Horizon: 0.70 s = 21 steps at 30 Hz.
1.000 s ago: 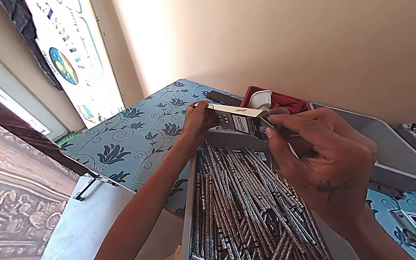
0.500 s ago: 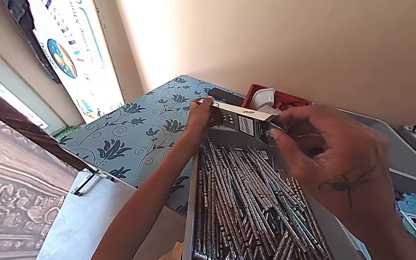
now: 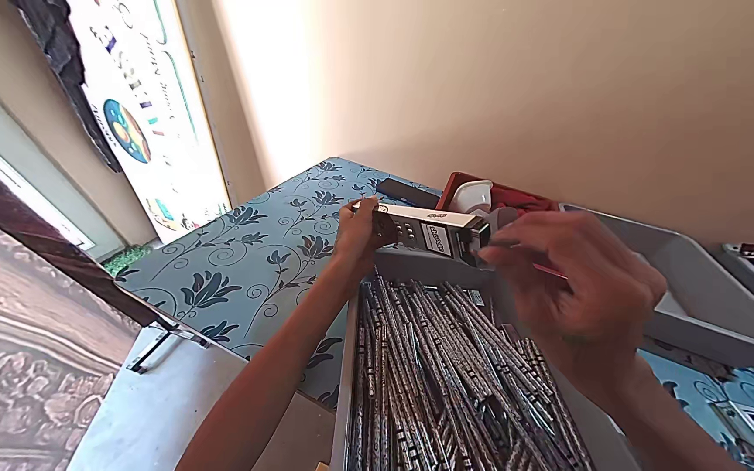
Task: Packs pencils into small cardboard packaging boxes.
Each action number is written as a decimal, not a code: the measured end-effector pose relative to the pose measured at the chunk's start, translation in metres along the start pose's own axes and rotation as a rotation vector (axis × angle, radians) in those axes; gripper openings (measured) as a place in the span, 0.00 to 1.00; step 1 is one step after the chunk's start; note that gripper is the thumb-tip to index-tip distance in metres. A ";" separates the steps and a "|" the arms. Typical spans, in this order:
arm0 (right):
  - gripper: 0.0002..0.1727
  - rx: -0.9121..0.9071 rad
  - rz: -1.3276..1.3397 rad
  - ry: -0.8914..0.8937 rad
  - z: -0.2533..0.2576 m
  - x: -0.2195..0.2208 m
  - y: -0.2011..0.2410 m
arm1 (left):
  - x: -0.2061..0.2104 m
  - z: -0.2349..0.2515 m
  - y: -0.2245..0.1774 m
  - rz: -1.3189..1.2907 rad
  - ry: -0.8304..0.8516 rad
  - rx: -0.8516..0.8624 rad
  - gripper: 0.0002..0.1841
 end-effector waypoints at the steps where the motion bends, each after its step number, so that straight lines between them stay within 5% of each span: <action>1: 0.14 -0.026 0.000 -0.024 -0.004 0.002 0.000 | 0.000 0.000 -0.001 -0.013 -0.014 -0.001 0.19; 11: 0.23 -0.006 0.026 0.132 -0.016 0.020 0.001 | -0.003 0.002 -0.002 -0.014 -0.030 -0.003 0.19; 21: 0.22 0.012 0.071 0.062 -0.021 0.025 0.004 | -0.006 0.002 -0.004 -0.031 0.004 0.051 0.08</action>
Point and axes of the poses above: each hand's wrist, its own z-axis towards the middle knuckle, its own x-axis out of the palm, y = z × x, the point moved 6 cm from there along z, towards the middle knuckle, and after that the axes turned 15 degrees about -z, right-handed, at the moved point
